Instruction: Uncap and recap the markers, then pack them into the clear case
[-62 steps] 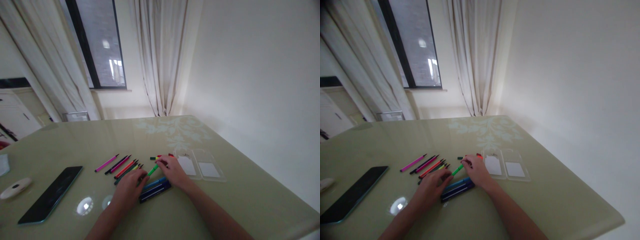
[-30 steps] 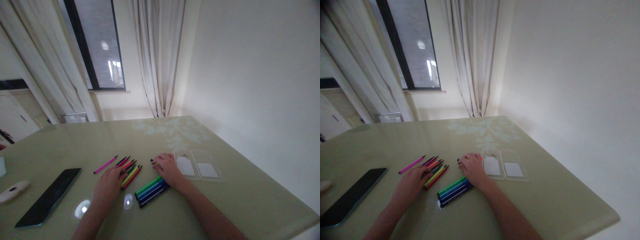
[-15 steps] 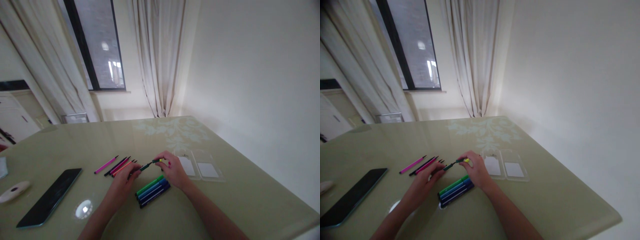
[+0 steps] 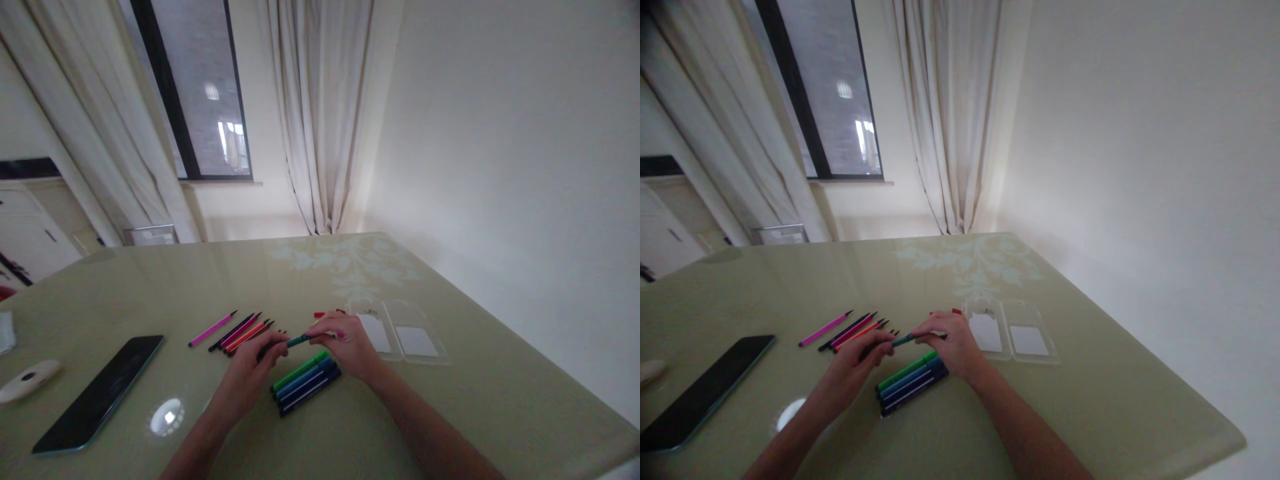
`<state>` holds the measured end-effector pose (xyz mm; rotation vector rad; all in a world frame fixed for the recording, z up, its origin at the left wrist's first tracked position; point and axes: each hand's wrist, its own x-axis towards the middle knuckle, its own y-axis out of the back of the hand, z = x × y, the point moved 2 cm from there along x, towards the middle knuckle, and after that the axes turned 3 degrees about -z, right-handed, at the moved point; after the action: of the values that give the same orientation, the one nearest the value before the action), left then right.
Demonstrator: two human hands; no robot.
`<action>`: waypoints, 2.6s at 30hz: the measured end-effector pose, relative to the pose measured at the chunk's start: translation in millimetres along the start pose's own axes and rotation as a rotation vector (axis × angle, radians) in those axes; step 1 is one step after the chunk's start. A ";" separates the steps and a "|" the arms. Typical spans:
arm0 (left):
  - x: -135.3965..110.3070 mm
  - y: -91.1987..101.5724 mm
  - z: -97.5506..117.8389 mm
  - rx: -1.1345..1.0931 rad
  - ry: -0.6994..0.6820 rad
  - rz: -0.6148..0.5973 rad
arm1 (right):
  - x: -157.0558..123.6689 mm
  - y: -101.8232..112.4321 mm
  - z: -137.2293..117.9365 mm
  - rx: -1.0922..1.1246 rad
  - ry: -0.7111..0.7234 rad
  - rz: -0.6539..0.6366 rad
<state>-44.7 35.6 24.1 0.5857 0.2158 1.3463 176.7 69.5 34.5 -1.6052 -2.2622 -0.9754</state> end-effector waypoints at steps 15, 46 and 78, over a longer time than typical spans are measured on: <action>-2.6 -7.6 -0.8 0.261 0.001 -0.015 | 2.8 8.5 13.9 -0.204 -0.165 -0.018; 1.9 17.6 -27.4 0.400 0.052 0.049 | 3.7 0.3 15.3 -0.362 -0.139 0.000; -4.7 -1.1 -0.8 0.415 -0.049 -0.048 | 3.8 5.2 25.9 -0.397 -0.203 -0.011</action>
<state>-45.2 31.2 22.0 0.9534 0.4725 1.2454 185.2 89.3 18.7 -1.9263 -2.3142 -1.3929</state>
